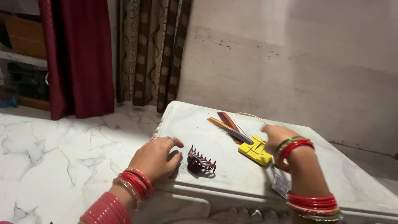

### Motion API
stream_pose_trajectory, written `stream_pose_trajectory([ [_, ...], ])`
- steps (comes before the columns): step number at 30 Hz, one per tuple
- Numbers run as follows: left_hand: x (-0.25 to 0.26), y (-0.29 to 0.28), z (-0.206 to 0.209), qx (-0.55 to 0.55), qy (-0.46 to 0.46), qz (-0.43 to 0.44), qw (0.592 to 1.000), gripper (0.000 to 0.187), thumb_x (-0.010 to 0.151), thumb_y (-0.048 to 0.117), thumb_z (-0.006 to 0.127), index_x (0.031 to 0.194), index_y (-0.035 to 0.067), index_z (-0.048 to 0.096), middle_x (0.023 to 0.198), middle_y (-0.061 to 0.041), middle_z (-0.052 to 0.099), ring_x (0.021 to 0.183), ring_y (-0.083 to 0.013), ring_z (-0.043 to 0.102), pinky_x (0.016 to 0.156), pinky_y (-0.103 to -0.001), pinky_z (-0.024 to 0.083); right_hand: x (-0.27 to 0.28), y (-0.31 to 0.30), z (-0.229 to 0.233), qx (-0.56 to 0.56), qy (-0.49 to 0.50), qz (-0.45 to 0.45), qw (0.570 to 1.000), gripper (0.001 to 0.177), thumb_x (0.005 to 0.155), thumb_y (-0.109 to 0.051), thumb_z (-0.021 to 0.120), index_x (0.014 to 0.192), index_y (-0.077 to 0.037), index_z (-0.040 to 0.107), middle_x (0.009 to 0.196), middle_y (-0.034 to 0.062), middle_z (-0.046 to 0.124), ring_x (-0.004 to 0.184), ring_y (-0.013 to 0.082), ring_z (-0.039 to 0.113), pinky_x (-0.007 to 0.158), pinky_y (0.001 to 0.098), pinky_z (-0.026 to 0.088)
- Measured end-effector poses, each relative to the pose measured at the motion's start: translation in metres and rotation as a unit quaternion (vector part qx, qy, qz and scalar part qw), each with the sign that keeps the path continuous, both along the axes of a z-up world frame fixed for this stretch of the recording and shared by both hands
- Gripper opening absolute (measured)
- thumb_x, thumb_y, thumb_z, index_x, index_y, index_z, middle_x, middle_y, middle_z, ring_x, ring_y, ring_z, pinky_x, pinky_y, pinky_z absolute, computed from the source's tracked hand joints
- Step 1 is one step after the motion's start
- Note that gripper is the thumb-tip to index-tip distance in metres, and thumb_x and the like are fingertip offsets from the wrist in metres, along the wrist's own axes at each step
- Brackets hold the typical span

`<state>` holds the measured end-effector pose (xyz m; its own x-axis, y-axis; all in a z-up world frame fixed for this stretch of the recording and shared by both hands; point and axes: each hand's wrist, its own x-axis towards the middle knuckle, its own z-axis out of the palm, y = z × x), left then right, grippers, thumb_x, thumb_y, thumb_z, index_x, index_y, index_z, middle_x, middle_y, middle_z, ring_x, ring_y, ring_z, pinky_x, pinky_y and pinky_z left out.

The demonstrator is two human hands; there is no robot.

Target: The person packs a pink and black backpack with several items from a white surface. They place a power adapter, a yellow phone case, a hair clip, a small packet, and a comb into the bag, then zip it closed. Later, they open the bag and remove a bottle of liquid and a small green item, placing them on the surface.

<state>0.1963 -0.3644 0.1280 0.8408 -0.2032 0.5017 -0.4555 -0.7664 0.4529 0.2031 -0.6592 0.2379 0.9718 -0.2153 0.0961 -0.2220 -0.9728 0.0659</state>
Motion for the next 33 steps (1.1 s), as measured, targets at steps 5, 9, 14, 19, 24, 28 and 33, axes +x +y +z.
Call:
stream_pose_trajectory([
  [5,0.0,-0.004,-0.003,-0.009,0.07,0.021,0.997,0.03,0.089,0.032,0.066,0.115,0.019,0.072,0.097,-0.008,0.077,0.094,-0.0269,0.073,0.087,-0.039,0.056,0.015,-0.055,-0.029,-0.015,0.13,-0.11,0.985,0.047,0.094,-0.023,0.063,0.141,-0.014,0.061,0.14,0.0131,0.067,0.13,0.0271,0.065,0.11,0.0413,0.052],
  [9,0.002,-0.004,-0.001,-0.004,0.055,0.019,0.998,0.03,0.088,0.033,0.067,0.114,0.019,0.073,0.096,-0.01,0.077,0.092,-0.0287,0.073,0.086,-0.04,0.057,0.04,-0.088,-0.058,-0.009,0.146,-0.095,0.985,0.043,0.098,-0.032,0.055,0.135,-0.015,0.067,0.138,0.0108,0.069,0.126,0.0281,0.066,0.108,0.042,0.049],
  [14,0.0,0.0,0.0,-0.005,0.082,0.023,0.996,0.03,0.089,0.034,0.067,0.114,0.02,0.073,0.099,-0.009,0.077,0.095,-0.0286,0.073,0.088,-0.04,0.056,0.064,-0.115,-0.072,-0.037,0.141,-0.107,0.984,0.041,0.091,-0.023,0.064,0.13,-0.012,0.072,0.128,0.0146,0.075,0.115,0.0286,0.073,0.099,0.0418,0.056],
  [19,-0.005,0.009,0.006,-0.011,0.027,0.008,1.0,0.029,0.087,0.033,0.068,0.111,0.018,0.074,0.099,-0.011,0.077,0.095,-0.0313,0.071,0.087,-0.042,0.055,0.057,-0.105,-0.051,-0.03,0.032,-0.12,0.992,0.038,0.094,-0.025,0.063,0.124,-0.004,0.076,0.121,0.0203,0.076,0.11,0.0309,0.076,0.096,0.0435,0.058],
  [24,-0.01,0.021,0.023,0.001,0.07,0.042,0.997,0.047,0.089,0.036,0.065,0.134,0.025,0.06,0.089,-0.014,0.074,0.093,-0.0312,0.072,0.085,-0.044,0.055,0.028,-0.051,-0.002,0.024,-0.324,-0.067,0.943,0.058,0.091,-0.017,0.066,0.147,-0.017,0.049,0.128,0.0203,0.059,0.113,0.0414,0.064,0.089,0.0542,0.054],
  [28,-0.016,0.029,0.036,-0.051,0.03,0.047,0.997,0.067,0.09,0.035,0.065,0.15,0.027,0.037,0.101,-0.016,0.072,0.093,-0.0322,0.073,0.087,-0.044,0.056,0.008,0.013,0.02,0.067,-0.493,0.203,0.843,0.067,0.09,0.0,0.062,0.154,-0.008,0.044,0.129,0.0185,0.062,0.101,0.0376,0.068,0.086,0.046,0.058],
  [33,-0.01,0.046,0.056,-0.159,-0.114,-0.008,0.981,0.086,0.088,0.027,0.07,0.156,0.026,0.018,0.146,-0.022,0.052,0.124,-0.039,0.06,0.089,-0.046,0.057,-0.001,0.12,0.019,0.254,-0.428,0.482,0.721,0.059,0.093,-0.001,0.071,0.147,-0.006,0.049,0.123,0.0139,0.066,0.102,0.0274,0.072,0.086,0.0378,0.062],
])
